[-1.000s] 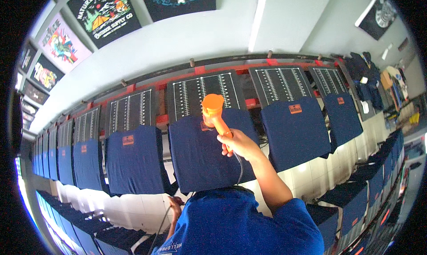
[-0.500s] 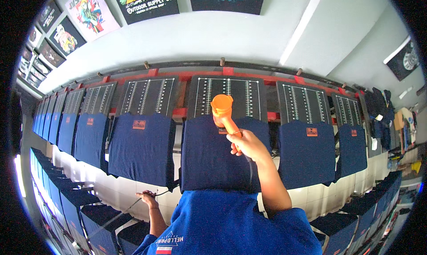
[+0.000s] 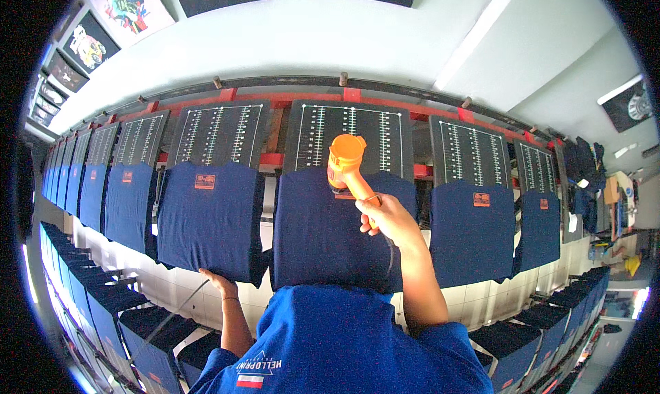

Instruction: The person dries the ink on a blue t-shirt using a heat gun and then moves along the row to process the next t-shirt on a printing press.

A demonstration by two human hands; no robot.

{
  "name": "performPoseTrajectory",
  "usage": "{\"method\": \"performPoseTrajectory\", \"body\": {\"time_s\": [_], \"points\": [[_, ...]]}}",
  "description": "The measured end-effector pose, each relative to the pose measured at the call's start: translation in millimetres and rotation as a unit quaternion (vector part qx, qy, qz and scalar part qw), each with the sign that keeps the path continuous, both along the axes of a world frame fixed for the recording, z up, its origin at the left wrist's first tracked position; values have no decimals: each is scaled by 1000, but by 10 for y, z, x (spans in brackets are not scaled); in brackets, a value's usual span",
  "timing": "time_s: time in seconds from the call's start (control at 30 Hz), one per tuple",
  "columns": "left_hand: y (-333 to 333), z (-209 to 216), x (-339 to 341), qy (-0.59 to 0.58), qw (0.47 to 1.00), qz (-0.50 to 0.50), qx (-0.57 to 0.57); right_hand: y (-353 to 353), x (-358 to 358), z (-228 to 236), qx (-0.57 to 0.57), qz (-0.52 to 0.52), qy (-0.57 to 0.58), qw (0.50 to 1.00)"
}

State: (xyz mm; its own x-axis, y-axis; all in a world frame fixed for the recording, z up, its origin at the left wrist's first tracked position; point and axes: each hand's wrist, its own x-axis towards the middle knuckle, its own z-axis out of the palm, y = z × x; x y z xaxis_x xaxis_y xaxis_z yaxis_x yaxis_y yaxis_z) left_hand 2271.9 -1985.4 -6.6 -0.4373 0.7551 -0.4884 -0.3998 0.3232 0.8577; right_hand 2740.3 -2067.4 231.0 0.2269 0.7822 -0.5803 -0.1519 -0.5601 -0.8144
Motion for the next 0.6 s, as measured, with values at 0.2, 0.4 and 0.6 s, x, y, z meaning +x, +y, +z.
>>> {"method": "performPoseTrajectory", "body": {"time_s": [0.2, 0.4, 0.6], "points": [[9, -283, -195, 19, 999, -11, 23, 10, -34, -53, 24, 0, 8, 1000], [55, -365, -203, 34, 999, 4, 14, 18, -53, -46, 14, 1, 2, 1000], [36, -432, -283, 54, 998, 4, 20, 39, -95, -75, 24, 3, 6, 1000]]}}
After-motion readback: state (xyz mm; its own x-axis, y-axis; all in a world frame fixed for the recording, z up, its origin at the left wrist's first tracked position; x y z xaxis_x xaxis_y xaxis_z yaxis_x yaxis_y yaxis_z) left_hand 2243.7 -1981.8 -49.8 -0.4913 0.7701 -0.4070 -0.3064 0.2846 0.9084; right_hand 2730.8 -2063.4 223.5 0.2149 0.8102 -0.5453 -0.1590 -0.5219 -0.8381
